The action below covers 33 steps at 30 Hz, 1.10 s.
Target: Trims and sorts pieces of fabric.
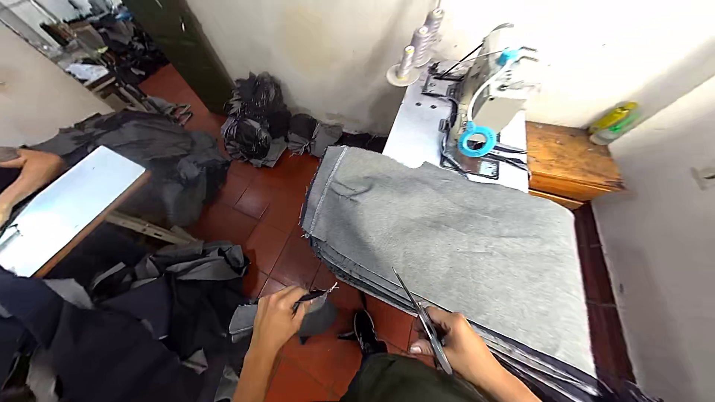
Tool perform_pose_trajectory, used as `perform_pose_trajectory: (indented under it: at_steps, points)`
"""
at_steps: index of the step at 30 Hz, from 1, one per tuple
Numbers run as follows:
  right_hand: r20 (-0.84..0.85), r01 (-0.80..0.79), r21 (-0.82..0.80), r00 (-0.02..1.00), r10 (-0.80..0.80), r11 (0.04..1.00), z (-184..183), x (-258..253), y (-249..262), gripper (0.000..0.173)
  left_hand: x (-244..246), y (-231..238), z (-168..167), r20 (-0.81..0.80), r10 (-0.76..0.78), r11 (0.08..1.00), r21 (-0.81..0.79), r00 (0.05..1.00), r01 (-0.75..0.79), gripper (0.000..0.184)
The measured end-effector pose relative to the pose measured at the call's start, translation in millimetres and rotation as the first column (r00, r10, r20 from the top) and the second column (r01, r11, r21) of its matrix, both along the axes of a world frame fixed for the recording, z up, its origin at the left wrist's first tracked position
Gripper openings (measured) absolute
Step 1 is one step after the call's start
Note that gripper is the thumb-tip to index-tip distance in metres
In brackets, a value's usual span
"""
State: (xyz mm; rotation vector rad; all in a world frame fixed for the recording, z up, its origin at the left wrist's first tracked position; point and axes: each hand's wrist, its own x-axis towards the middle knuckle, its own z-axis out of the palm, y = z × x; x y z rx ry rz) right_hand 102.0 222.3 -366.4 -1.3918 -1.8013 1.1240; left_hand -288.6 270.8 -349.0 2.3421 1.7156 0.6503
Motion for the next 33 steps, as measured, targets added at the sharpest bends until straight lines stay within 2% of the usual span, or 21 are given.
perform_pose_trajectory:
  at_steps: [3,4,7,10,12,14,16,18,21,24,26,28,33]
  points:
    - [0.053,0.085,0.065,0.995,-0.089,0.994,12.4,21.5,-5.6,0.065,18.5,13.2,34.6,0.032,0.095,0.982,-0.167,0.995,-0.088,0.064]
    - [0.038,0.098,0.072,0.994,-0.101,0.993,18.0,26.1,-3.8,0.066,22.5,26.4,43.7,0.067,0.147,0.971,-0.198,0.987,-0.131,0.068]
    - [0.026,0.119,0.129,0.992,-0.123,0.984,20.3,38.6,10.3,0.064,34.2,92.5,57.4,0.121,0.281,0.915,-0.333,0.952,-0.228,0.051]
    - [0.242,0.140,0.147,0.955,-0.173,0.979,26.5,47.1,31.5,0.052,45.1,140.9,36.3,0.196,0.384,0.841,-0.478,0.902,-0.254,0.055]
    - [0.396,0.164,0.184,0.890,-0.226,0.969,52.1,52.4,67.9,0.036,57.7,154.3,37.0,0.128,0.436,0.788,-0.533,0.891,-0.309,0.056]
    - [0.494,0.184,0.265,0.817,-0.297,0.947,76.0,58.6,113.2,0.030,68.8,146.5,47.6,0.012,0.458,0.762,-0.521,0.889,-0.385,0.047]
    - [0.529,0.153,0.436,0.754,-0.390,0.887,91.7,66.3,169.6,0.029,76.0,132.7,59.3,-0.048,0.460,0.775,-0.466,0.887,-0.427,0.041]
    - [0.547,0.076,0.568,0.709,-0.445,0.819,102.5,70.2,230.0,0.031,80.5,114.3,63.9,-0.003,0.427,0.812,-0.438,0.904,-0.385,0.040]
    - [0.536,-0.140,0.779,0.653,-0.535,0.611,100.1,66.5,315.2,0.027,78.6,92.1,54.9,0.193,0.330,0.899,-0.363,0.924,-0.245,0.039]
    - [0.526,-0.330,0.844,0.659,-0.538,0.422,89.6,60.9,370.8,0.017,70.8,85.7,52.1,0.271,0.307,0.905,-0.381,0.912,-0.191,0.038]
    - [0.498,-0.379,0.866,0.695,-0.519,0.326,83.2,57.5,383.8,0.012,66.1,86.5,57.4,0.255,0.312,0.872,-0.458,0.915,-0.170,0.039]
    - [0.450,-0.360,0.893,0.704,-0.550,0.270,78.6,57.4,380.5,0.009,63.7,87.4,65.3,0.236,0.301,0.848,-0.510,0.924,-0.145,0.039]
    - [0.334,-0.252,0.942,0.659,-0.674,0.220,60.1,73.3,355.9,0.019,61.2,86.6,79.9,0.215,0.218,0.870,-0.484,0.952,-0.090,0.037]
